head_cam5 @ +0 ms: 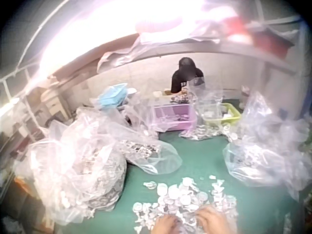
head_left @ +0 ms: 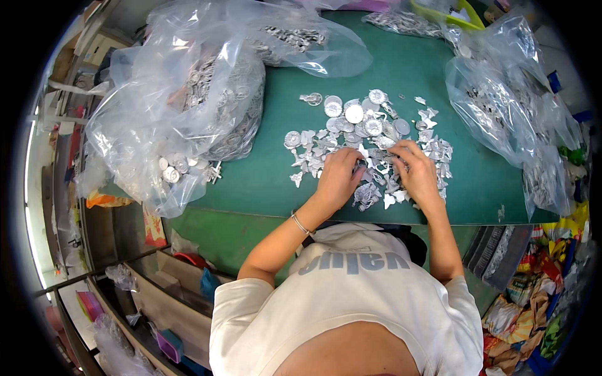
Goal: The person sorts small silver metal charms by hand on a green table, picking them up one by one, gathering them into piles, and placing groups of them into clear plastic bags.
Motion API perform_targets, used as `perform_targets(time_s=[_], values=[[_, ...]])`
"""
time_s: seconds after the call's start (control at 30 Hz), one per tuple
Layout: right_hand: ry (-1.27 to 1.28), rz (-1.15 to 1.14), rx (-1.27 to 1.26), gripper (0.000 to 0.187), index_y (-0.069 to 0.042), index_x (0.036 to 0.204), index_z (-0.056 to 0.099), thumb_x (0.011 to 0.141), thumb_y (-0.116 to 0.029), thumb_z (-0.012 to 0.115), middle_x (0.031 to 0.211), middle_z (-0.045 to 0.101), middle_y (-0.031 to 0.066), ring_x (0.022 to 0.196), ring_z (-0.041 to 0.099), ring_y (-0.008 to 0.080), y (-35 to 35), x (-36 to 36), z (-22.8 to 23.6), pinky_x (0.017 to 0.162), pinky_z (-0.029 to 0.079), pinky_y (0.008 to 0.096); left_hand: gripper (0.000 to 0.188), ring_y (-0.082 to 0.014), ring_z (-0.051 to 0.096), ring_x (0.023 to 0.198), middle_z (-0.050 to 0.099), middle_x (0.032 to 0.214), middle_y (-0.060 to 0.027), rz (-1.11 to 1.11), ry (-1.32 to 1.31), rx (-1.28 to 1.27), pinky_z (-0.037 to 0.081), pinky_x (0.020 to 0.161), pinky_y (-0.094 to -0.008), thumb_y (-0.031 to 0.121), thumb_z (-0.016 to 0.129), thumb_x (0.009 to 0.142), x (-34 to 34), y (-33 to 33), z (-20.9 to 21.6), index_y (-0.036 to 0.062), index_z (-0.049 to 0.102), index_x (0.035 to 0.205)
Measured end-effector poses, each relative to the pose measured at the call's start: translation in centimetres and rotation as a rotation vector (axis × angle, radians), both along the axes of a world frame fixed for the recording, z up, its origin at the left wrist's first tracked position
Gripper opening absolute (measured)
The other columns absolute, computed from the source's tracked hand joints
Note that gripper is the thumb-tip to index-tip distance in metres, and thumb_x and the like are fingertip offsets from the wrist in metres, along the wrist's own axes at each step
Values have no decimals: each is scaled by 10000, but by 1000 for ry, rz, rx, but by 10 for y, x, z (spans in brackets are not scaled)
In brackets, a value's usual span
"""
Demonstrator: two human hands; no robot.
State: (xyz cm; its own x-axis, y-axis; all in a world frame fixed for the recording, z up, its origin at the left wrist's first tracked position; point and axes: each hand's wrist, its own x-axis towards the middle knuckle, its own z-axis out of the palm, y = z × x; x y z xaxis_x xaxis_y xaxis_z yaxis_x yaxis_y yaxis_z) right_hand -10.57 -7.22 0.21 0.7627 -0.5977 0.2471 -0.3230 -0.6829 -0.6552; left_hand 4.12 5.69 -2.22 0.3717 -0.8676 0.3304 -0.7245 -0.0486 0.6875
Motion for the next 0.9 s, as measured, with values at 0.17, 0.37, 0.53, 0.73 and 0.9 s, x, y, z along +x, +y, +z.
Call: perform_targets(time_s=[0.17, 0.37, 0.53, 0.73, 0.9], values=[[164, 11, -56, 190, -94, 964, 627, 774, -88, 639, 952, 555, 57, 714, 588, 287, 10, 9, -16, 600, 452, 369, 163, -221, 588, 707, 591, 796, -121, 214, 124, -137, 463, 640, -288, -75, 617, 715, 26, 31, 10, -7, 578, 858], [91, -22, -106, 182, -91, 960, 639, 779, -110, 645, 946, 553, 53, 616, 586, 272, 11, 11, -17, 559, 448, 372, 165, -258, 596, 747, 596, 867, -139, 402, 115, -181, 467, 660, -310, -90, 573, 758, 24, 45, -2, -18, 585, 906], [7, -27, 27, 138, -44, 943, 635, 813, -48, 587, 900, 583, 88, 689, 594, 278, 14, 3, -7, 616, 460, 344, 230, -273, 533, 829, 549, 944, -122, 401, 133, -11, 430, 726, -352, -72, 595, 738, 17, 69, 0, -1, 573, 955], [-250, 485, 344, 213, 6, 919, 637, 792, 77, 481, 792, 613, 110, 660, 579, 234, 49, 10, 91, 595, 445, 282, 395, -309, 439, 947, 463, 1081, -144, 541, -19, 66, 362, 845, -388, -37, 649, 697, 7, 87, -7, 23, 545, 1073], [-594, 968, -54, 153, -137, 850, 682, 717, -189, 628, 591, 436, -13, 427, 373, 84, 99, 32, 168, 357, 249, 231, 426, -313, 433, 930, 460, 1052, -149, 647, -86, -19, 367, 836, -384, 6, 697, 687, 10, 111, -24, 27, 540, 1083]])
